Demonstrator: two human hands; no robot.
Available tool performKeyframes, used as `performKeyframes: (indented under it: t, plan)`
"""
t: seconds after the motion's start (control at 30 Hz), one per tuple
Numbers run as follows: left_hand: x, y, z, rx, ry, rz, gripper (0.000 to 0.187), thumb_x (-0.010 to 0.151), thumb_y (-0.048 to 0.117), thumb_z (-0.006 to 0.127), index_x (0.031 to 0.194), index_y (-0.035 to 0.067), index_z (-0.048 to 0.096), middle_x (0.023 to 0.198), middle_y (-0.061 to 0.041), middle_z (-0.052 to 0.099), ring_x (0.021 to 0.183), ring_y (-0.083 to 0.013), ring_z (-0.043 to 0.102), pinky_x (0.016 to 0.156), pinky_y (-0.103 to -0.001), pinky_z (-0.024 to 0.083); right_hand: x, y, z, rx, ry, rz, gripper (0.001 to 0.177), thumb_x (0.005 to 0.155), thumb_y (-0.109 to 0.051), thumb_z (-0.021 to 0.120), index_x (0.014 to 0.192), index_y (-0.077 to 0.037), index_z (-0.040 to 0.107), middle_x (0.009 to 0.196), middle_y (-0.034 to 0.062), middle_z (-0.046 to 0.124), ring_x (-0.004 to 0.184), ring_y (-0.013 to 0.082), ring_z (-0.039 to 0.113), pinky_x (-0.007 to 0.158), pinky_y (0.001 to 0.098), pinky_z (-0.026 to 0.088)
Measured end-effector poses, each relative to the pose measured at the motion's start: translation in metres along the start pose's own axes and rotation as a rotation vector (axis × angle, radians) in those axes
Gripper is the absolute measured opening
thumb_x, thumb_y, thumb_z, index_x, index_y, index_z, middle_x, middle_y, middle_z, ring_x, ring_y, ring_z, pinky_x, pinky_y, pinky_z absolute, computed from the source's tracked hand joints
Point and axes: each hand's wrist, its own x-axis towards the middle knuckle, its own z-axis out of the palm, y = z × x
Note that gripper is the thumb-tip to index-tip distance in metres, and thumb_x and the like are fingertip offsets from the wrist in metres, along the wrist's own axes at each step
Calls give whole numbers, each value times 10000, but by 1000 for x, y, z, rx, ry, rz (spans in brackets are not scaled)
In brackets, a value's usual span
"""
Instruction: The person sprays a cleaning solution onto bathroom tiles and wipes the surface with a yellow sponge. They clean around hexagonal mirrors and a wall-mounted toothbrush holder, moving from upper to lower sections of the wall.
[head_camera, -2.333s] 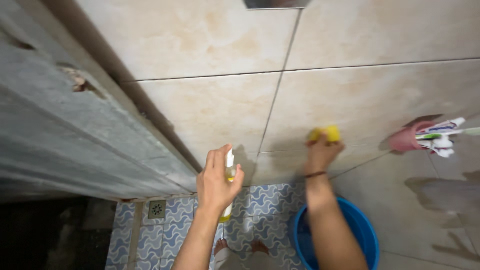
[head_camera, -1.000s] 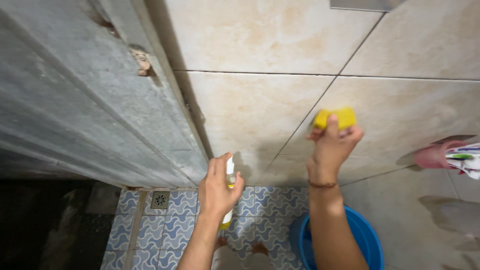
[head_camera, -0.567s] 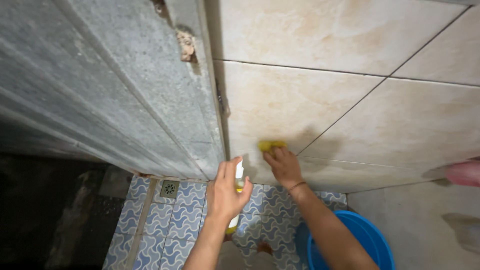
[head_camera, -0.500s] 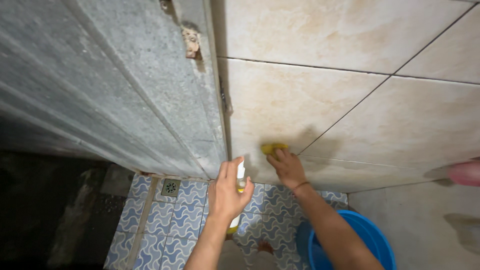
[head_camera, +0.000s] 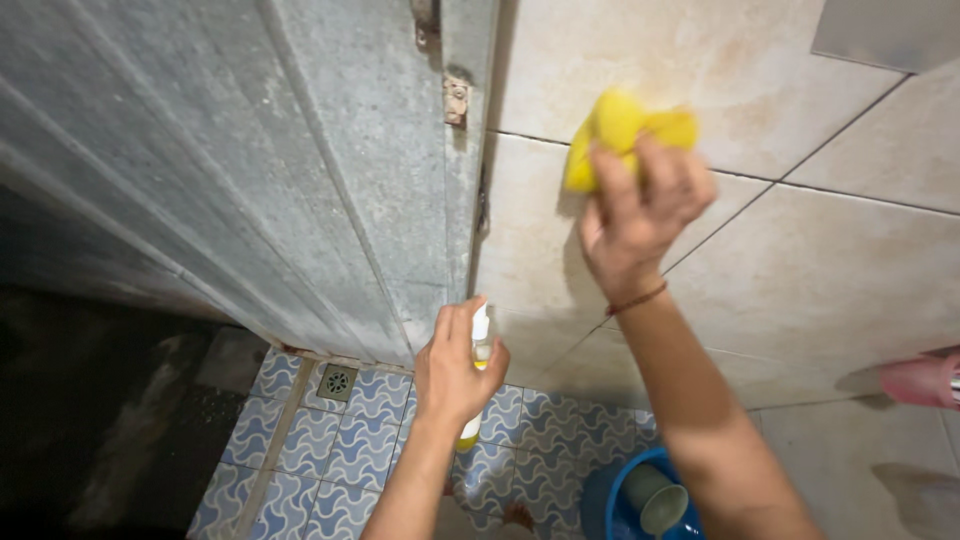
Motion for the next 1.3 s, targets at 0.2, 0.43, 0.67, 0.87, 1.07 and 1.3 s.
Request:
performKeyframes:
  t: [0.2,0.43,0.67,0.87,1.07,1.3]
  plan:
    - [-13,-18,1,50,-68,-121,506,802,216,724,1283,140,586,1124,-124,642,890,-402,694,725,-494,565,-122,-19,52,124,-229,-259,259,892,-151,778,1143,-163,715,1392,53,576,1272,292,472,1162,534,340]
    - [-34,-36,12,68,-92,-190,513,792,211,728,1280,156,580,1130,-111,643,888,-404,693,719,-495,566,-226,-16,79,257,-663,-522,311,915,-155,569,1193,-133,705,1364,29,592,1357,209,462,1201,466,310]
    - [-39,-26,8,30,-88,-203,526,783,206,736,1282,161,578,1142,-112,646,880,-400,696,711,-492,568,-198,-4,15,353,-728,-376,300,820,-123,638,1113,-165,693,1205,67,609,1232,279,536,1135,538,382]
    - [-20,10,11,9,10,-74,536,788,187,744,1294,146,572,1159,-125,643,913,-396,700,729,-486,567,-21,44,-49,36,-48,-101,560,893,-135,798,1426,-150,627,1326,192,462,1267,376,453,1072,555,356]
    - [-13,32,17,-7,8,-79,535,787,187,749,1292,150,576,1127,-114,650,928,-390,697,748,-483,568,39,60,-21,-38,79,-41,643,856,-16,701,1476,-145,592,1337,143,423,1251,317,461,1063,455,429]
    - [-22,29,17,-4,38,-51,523,796,206,730,1294,137,586,1164,-127,650,958,-395,696,767,-474,569,-113,41,-3,225,-439,-345,287,786,-108,683,1070,-79,664,1131,139,590,1033,347,589,840,478,482]
